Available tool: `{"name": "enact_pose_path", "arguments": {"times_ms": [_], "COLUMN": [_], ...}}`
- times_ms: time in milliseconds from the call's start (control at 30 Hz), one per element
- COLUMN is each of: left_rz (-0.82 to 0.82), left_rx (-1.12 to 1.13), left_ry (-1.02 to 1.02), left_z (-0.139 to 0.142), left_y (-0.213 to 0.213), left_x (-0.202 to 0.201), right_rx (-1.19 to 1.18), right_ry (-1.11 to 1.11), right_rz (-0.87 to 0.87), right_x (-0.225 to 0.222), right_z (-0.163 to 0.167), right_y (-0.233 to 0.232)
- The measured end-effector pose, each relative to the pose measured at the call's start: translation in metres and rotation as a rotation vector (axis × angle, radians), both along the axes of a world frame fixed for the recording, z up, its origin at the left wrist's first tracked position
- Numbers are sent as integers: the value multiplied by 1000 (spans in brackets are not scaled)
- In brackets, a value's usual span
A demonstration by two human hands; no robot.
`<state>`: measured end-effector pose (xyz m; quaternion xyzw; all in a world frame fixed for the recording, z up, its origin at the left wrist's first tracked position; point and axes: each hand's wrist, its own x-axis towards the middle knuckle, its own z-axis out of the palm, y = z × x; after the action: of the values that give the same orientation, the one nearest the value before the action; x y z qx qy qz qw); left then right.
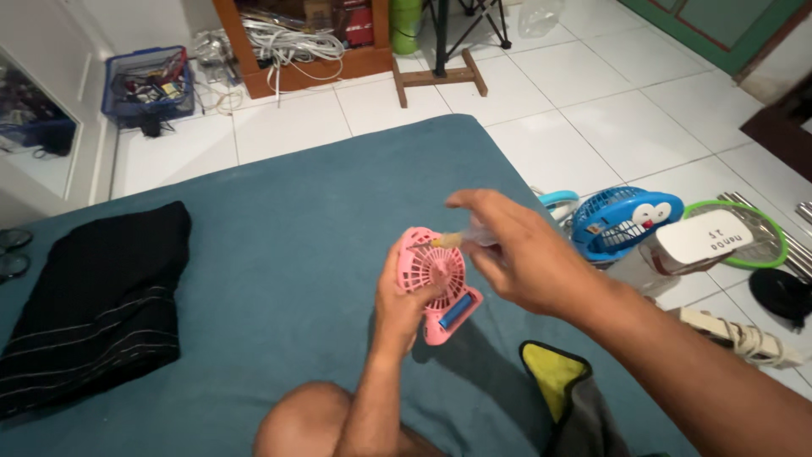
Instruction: The person sits on a bed and services small electric fans. They unscrew and open the motor housing of a blue character fan, wipe a white fan with a cloth, and use a screwdriver on the battery compartment of a pink fan.
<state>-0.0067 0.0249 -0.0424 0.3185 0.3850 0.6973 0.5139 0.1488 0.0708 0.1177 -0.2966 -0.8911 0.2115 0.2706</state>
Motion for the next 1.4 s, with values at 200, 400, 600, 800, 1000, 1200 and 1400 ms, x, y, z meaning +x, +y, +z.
{"name": "enact_pose_path", "arguments": {"times_ms": [200, 400, 600, 800, 1000, 1200, 1400], "left_rz": [-1, -26, -30, -24, -15, -22, -51], "left_rx": [22, 35, -9, 14, -10, -55, -9], "left_ry": [6, -51, -8, -27, -38, -20, -36], "left_z": [-4, -6, -5, -8, -11, -11, -14], "left_y": [3, 5, 3, 6, 7, 8, 9], "left_x": [-2, -3, -1, 2, 1, 1, 1], "right_rx": [6, -46, 7, -55, -15, 3, -135], "right_ry": [-158, -45, -62, -192, -137, -4, -18], "right_rz": [-158, 3, -41, -188, -112, -18, -201], "right_x": [0, -2, -5, -4, -1, 7, 12], "right_z": [1, 1, 4, 5, 1, -7, -19], "right_y": [1, 1, 2, 8, 10, 9, 8]}}
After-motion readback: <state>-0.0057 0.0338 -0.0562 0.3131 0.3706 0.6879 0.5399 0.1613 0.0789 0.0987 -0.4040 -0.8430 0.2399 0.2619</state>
